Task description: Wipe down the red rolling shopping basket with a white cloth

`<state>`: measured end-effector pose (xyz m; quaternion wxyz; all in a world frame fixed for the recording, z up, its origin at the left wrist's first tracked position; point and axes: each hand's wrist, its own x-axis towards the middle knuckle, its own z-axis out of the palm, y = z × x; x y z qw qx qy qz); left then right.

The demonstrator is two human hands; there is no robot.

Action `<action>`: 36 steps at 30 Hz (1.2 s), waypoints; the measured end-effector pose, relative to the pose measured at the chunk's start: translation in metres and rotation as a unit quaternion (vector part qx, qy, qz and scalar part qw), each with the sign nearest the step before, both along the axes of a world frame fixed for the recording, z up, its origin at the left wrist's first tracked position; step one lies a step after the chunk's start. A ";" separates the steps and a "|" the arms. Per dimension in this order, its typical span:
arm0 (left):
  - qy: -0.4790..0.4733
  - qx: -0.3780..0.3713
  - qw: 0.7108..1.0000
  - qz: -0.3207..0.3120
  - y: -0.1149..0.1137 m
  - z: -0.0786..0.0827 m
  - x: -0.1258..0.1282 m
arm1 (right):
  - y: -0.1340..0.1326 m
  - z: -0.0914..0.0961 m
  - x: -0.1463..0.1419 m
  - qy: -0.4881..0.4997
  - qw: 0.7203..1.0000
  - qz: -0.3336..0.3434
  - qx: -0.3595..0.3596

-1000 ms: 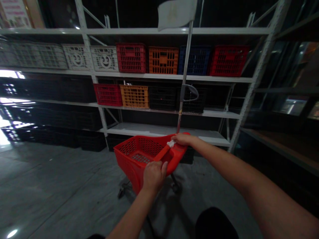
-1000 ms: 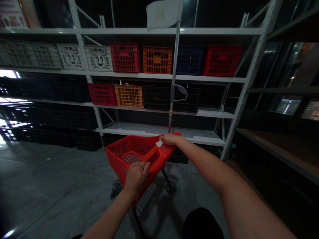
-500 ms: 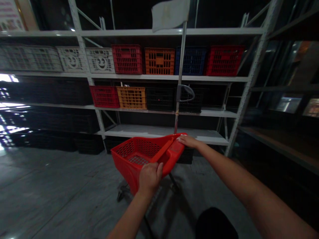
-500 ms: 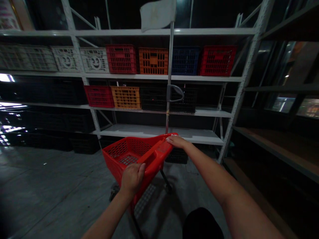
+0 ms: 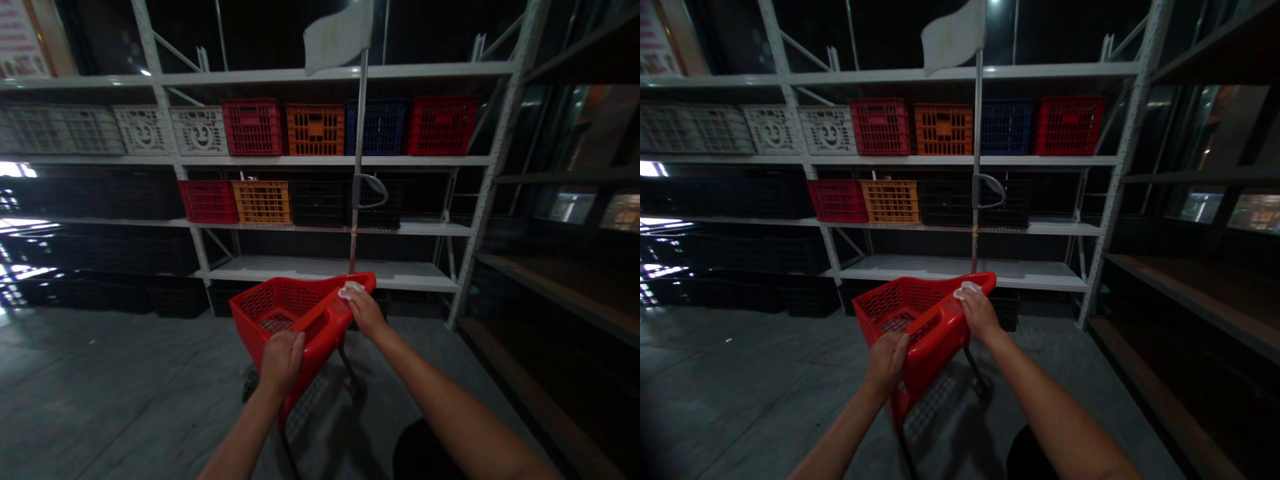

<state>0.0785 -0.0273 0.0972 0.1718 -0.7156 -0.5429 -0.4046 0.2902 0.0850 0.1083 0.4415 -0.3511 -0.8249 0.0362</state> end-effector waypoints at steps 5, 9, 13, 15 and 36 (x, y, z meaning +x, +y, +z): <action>-0.016 0.019 1.000 -0.002 0.003 -0.002 0.000 | 0.047 0.022 0.022 0.001 0.991 -0.078 -0.111; -0.014 0.027 1.000 0.007 0.005 -0.004 0.003 | 0.043 0.014 0.016 0.070 0.979 -0.148 -0.122; -0.013 0.029 0.999 0.011 0.007 -0.005 0.004 | -0.009 -0.020 -0.013 0.223 0.955 -0.166 -0.102; -0.010 0.024 1.000 0.016 0.008 -0.006 0.005 | -0.043 -0.041 -0.034 0.307 0.939 -0.128 -0.084; -0.006 0.019 1.000 0.007 0.006 -0.006 0.004 | -0.058 -0.087 -0.082 0.386 0.900 -0.105 -0.173</action>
